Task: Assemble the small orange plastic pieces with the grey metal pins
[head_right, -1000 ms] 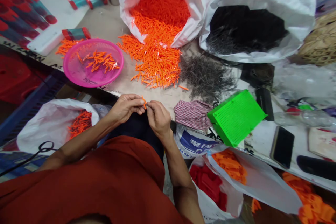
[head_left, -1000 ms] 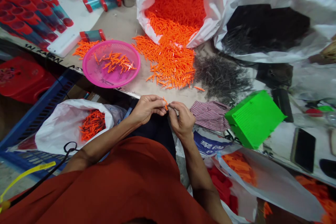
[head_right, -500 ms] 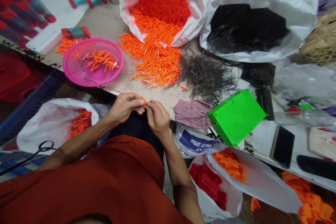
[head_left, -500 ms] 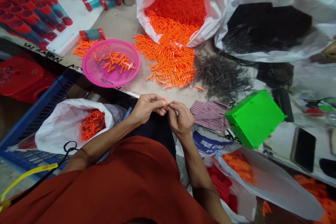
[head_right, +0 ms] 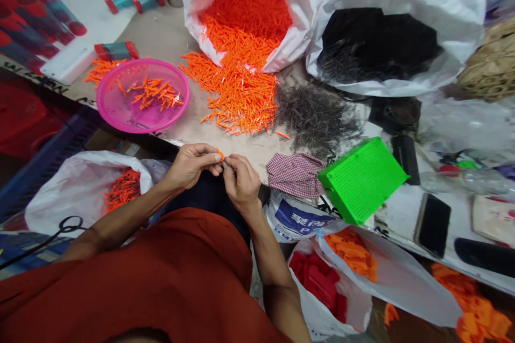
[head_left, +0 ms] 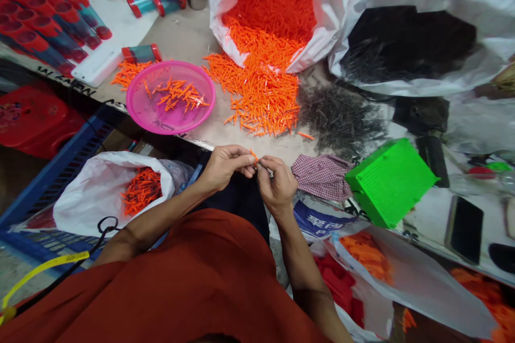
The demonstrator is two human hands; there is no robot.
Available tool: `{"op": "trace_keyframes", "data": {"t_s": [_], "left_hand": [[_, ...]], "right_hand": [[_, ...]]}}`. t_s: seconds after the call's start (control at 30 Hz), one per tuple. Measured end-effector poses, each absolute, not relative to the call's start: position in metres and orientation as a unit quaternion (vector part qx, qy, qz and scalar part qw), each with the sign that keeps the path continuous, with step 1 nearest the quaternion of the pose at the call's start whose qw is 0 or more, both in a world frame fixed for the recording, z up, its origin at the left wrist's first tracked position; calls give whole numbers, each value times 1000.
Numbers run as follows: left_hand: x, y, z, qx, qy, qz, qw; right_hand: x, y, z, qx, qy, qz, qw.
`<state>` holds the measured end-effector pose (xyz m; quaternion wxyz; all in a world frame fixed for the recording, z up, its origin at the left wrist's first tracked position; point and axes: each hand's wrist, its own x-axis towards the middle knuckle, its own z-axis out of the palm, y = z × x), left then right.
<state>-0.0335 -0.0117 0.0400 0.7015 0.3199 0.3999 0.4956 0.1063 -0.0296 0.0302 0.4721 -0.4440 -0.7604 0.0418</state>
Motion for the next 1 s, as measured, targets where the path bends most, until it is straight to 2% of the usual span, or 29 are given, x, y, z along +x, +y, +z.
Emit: {"op": "trace_keyframes", "data": {"t_s": [0.23, 0.73, 1.0], "left_hand": [[-28, -15, 40, 293, 398, 520, 697], [-27, -17, 36, 308, 407, 531, 676], [-25, -24, 32, 334, 432, 549, 633]], "right_hand": [[99, -34, 27, -482, -715, 52, 504], [92, -39, 28, -545, -666, 84, 502], [86, -42, 26, -570, -635, 121, 507]]}}
